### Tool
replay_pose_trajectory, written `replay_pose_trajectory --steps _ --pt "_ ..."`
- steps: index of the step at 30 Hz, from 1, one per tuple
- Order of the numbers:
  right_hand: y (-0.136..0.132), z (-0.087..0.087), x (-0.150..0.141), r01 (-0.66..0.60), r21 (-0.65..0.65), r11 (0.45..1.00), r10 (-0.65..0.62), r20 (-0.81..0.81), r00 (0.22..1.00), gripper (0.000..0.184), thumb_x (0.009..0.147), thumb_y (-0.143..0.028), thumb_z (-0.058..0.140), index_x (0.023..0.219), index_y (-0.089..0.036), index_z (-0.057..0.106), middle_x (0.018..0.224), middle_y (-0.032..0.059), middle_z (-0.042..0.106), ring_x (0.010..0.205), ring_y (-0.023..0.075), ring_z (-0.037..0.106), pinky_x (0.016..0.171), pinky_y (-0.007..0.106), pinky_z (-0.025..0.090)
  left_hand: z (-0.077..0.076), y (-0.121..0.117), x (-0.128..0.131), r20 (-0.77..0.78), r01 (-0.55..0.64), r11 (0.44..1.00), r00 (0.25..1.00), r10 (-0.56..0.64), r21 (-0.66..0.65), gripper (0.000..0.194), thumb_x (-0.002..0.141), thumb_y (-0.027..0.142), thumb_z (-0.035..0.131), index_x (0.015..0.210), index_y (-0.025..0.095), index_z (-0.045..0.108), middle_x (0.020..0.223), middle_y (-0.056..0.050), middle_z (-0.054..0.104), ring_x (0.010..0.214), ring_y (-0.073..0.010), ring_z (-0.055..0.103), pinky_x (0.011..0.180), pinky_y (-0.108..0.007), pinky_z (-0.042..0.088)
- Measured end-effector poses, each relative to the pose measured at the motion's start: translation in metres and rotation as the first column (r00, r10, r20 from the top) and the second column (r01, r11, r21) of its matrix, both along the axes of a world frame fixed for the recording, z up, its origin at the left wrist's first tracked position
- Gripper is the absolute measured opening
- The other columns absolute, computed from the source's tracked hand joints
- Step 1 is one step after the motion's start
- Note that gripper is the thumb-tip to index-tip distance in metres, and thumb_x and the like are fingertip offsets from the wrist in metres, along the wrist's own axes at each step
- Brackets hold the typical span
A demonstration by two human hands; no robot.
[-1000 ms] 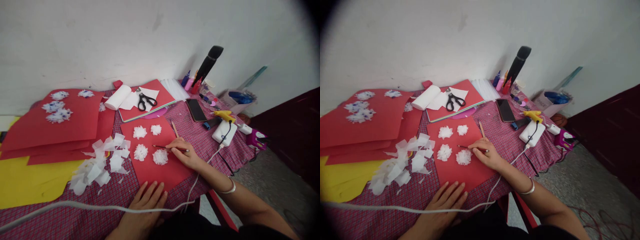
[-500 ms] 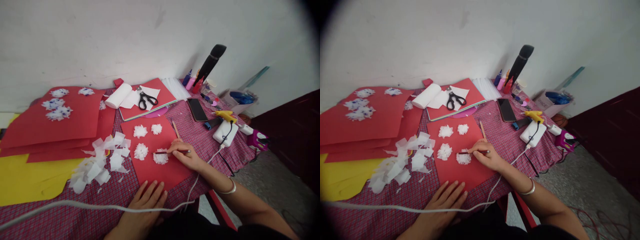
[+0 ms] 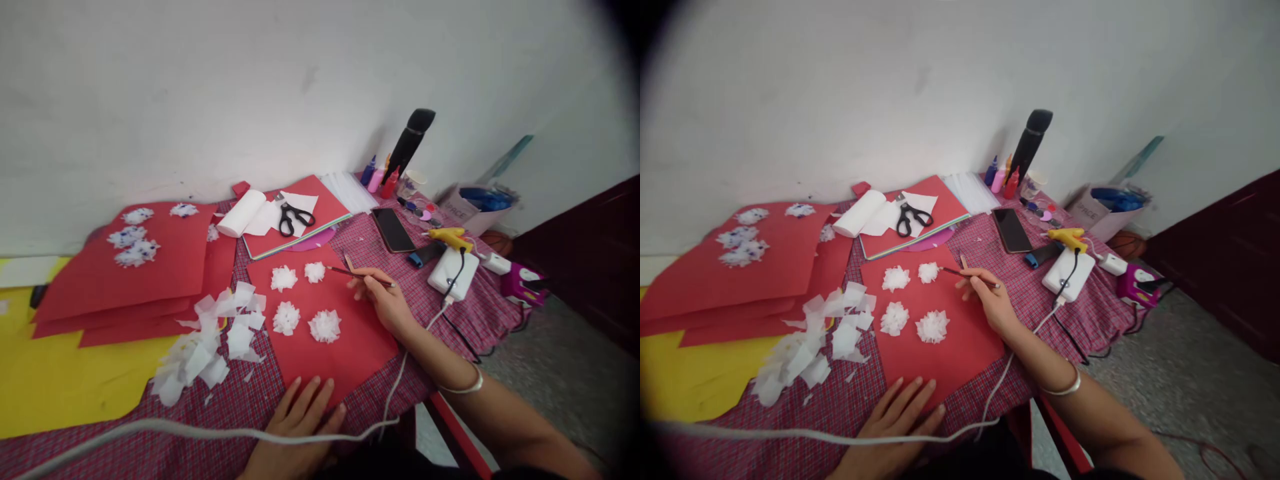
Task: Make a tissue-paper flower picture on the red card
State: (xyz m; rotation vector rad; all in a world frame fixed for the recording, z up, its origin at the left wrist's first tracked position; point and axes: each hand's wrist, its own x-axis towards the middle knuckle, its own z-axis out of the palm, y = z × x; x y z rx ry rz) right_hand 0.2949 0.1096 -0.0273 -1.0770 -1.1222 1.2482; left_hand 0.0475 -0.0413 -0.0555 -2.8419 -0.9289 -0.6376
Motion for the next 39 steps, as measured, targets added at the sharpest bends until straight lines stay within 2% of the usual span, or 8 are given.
replay_pose_trajectory --steps 7,12,15,19,27,33,36,39 --pt "0.017 0.0 0.009 -0.002 -0.212 0.977 -0.073 -0.346 0.936 0.021 0.08 -0.039 0.066 0.083 -0.018 0.063 0.052 -0.0049 0.054 0.041 0.0085 0.043 0.044 0.023 0.035 -0.007 -0.004 0.0 0.036 -0.027 1.0 0.999 0.028 -0.015 0.044 0.087 0.047 0.062 0.13 0.038 0.051 0.137 -0.006 0.053 0.127 -0.0239 0.047 0.109 -0.043 0.028" --pt "0.025 0.004 0.018 0.051 -0.25 0.967 -0.155 -0.413 0.898 0.024 0.08 -0.042 0.064 0.078 -0.02 0.054 0.044 -0.0086 0.042 0.037 0.0079 0.034 0.042 0.022 0.032 -0.001 -0.003 -0.003 -0.029 0.011 0.998 1.0 -0.013 -0.057 0.054 0.082 0.053 0.065 0.131 0.035 0.052 0.141 -0.01 0.049 0.128 -0.0275 0.046 0.105 -0.045 0.033" --pt "0.025 0.008 0.023 0.086 -0.253 0.964 -0.187 -0.411 0.892 0.026 0.082 -0.045 0.058 0.077 -0.021 0.049 0.043 -0.0091 0.039 0.037 0.0083 0.031 0.042 0.021 0.03 0.009 -0.001 -0.005 -0.135 0.029 0.997 0.99 -0.04 -0.076 0.064 0.083 0.057 0.062 0.137 0.026 0.047 0.142 -0.011 0.049 0.129 -0.0279 0.045 0.104 -0.044 0.036" --pt "0.027 0.016 0.021 0.07 -0.219 0.973 -0.152 -0.382 0.912 0.027 0.081 -0.046 0.056 0.073 -0.022 0.046 0.042 -0.009 0.037 0.035 0.0088 0.03 0.04 0.022 0.03 0.025 -0.003 -0.005 -0.235 -0.006 0.988 0.972 -0.03 -0.154 0.07 0.085 0.046 0.061 0.144 0.017 0.038 0.146 -0.01 0.045 0.133 -0.0272 0.04 0.107 -0.044 0.037" --pt "0.053 0.041 -0.014 -0.144 -0.023 0.989 0.138 -0.161 0.977 0.016 0.075 -0.034 0.06 0.073 -0.02 0.053 0.043 -0.0063 0.049 0.036 0.0084 0.04 0.037 0.02 0.031 0.055 -0.015 0.003 -0.308 -0.093 0.944 0.951 -0.009 -0.316 0.079 0.075 0.033 0.069 0.145 0.021 0.036 0.152 -0.01 0.036 0.14 -0.0288 0.03 0.111 -0.051 0.031" --pt "0.055 0.029 -0.02 -0.227 0.071 0.971 0.233 -0.096 0.968 0.014 0.077 -0.026 0.056 0.066 -0.018 0.055 0.045 -0.0031 0.057 0.036 0.0085 0.046 0.038 0.019 0.035 0.084 -0.001 0.023 -0.354 -0.129 0.918 0.935 -0.013 -0.375 0.067 0.086 0.044 0.063 0.144 0.022 0.037 0.145 -0.008 0.046 0.135 -0.0225 0.04 0.114 -0.046 0.029" --pt "0.053 0.021 -0.017 -0.202 0.082 0.976 0.209 -0.088 0.974 0.011 0.076 -0.023 0.057 0.066 -0.018 0.055 0.041 -0.0058 0.053 0.035 0.0079 0.045 0.038 0.018 0.034 0.087 0.006 0.046 -0.364 -0.135 0.921 0.931 -0.008 -0.365 0.057 0.093 0.043 0.054 0.144 0.022 0.038 0.147 -0.005 0.046 0.135 -0.0198 0.039 0.115 -0.043 0.028" --pt "0.052 0.02 -0.012 -0.213 0.059 0.975 0.218 -0.104 0.97 0.011 0.08 -0.026 0.053 0.077 -0.017 0.059 0.048 -0.0024 0.061 0.035 0.0096 0.05 0.037 0.019 0.036 0.076 0.005 0.062 -0.38 -0.065 0.937 0.922 -0.076 -0.344 0.064 0.093 0.054 0.049 0.147 0.022 0.033 0.153 -0.005 0.037 0.138 -0.0219 0.035 0.115 -0.044 0.029"
